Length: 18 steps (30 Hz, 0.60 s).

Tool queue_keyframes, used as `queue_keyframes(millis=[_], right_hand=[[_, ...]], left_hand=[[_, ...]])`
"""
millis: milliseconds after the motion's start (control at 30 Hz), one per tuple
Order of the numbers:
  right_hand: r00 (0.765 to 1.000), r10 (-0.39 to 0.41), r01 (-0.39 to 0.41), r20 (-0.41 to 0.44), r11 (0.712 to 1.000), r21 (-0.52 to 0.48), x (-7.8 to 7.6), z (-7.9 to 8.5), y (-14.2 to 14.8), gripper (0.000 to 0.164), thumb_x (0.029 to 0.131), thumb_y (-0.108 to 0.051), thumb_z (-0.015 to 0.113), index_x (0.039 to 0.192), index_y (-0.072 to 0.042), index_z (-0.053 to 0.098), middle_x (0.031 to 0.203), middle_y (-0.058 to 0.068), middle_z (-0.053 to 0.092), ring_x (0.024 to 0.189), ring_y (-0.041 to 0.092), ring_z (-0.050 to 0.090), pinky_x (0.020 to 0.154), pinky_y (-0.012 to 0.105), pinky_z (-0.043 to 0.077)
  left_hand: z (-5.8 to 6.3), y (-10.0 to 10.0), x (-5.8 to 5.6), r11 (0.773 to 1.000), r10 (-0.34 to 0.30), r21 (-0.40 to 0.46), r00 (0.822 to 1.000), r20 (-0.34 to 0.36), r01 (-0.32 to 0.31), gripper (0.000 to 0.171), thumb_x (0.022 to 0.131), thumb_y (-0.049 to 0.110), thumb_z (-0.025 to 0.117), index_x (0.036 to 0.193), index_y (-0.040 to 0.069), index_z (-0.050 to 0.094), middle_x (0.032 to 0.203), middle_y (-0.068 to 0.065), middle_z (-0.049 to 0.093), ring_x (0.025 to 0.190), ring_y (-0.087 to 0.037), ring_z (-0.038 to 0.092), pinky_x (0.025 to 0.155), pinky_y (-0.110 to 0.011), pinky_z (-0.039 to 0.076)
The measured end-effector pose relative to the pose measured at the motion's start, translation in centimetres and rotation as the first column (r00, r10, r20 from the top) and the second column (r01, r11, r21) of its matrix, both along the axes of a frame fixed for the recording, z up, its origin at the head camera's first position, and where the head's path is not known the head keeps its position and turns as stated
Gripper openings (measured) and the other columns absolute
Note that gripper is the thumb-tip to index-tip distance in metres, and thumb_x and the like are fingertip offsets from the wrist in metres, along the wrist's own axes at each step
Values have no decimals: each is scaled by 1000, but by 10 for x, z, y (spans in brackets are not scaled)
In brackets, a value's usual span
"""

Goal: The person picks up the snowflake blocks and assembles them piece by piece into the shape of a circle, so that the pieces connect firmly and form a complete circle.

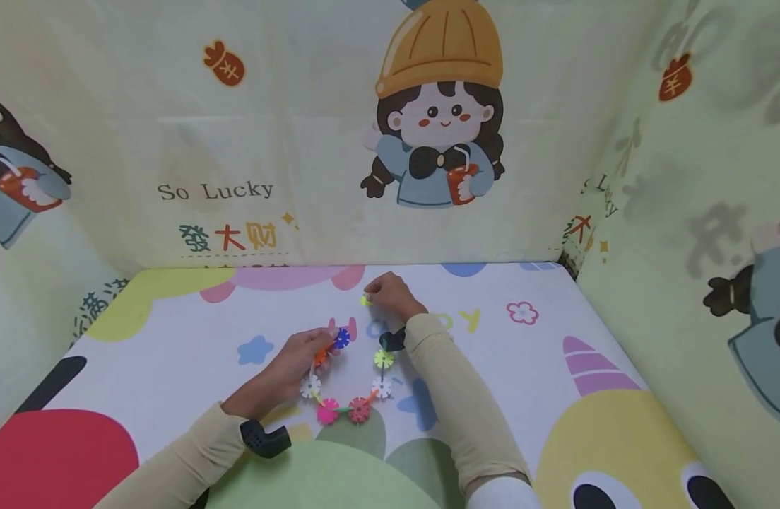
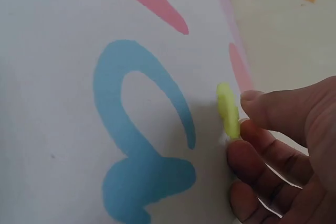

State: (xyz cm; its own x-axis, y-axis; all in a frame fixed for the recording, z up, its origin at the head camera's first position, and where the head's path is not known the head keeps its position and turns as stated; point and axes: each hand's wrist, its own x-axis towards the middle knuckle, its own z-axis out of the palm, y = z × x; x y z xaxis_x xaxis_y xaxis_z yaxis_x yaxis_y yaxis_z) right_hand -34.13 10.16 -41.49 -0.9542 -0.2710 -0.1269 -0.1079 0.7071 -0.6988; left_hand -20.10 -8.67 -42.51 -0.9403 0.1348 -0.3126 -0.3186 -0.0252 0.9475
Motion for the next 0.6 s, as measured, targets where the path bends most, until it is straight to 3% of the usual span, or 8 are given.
queue_keyframes(millis=[300, 600], right_hand=[[998, 51, -50, -27, 997, 55, -2, -10, 3, 32, 86, -13, 70, 118, -9, 70, 107, 4, 65, 97, 20, 57, 89, 37, 47], [994, 85, -79, -69, 994, 76, 3, -6, 7, 19, 87, -14, 73, 105, -7, 72, 95, 4, 63, 90, 20, 55, 84, 35, 47]], left_hand=[[1, 0, 2, 1000, -2, 20, 1000, -8, 2, 34, 99, 29, 57, 122, 4, 62, 90, -10, 63, 55, -12, 48, 52, -20, 44], [1, -1, 2, 1000, -6, 28, 1000, -14, 6, 36, 99, 29, 57, 124, 4, 61, 90, -10, 63, 56, -12, 47, 53, -20, 43]])
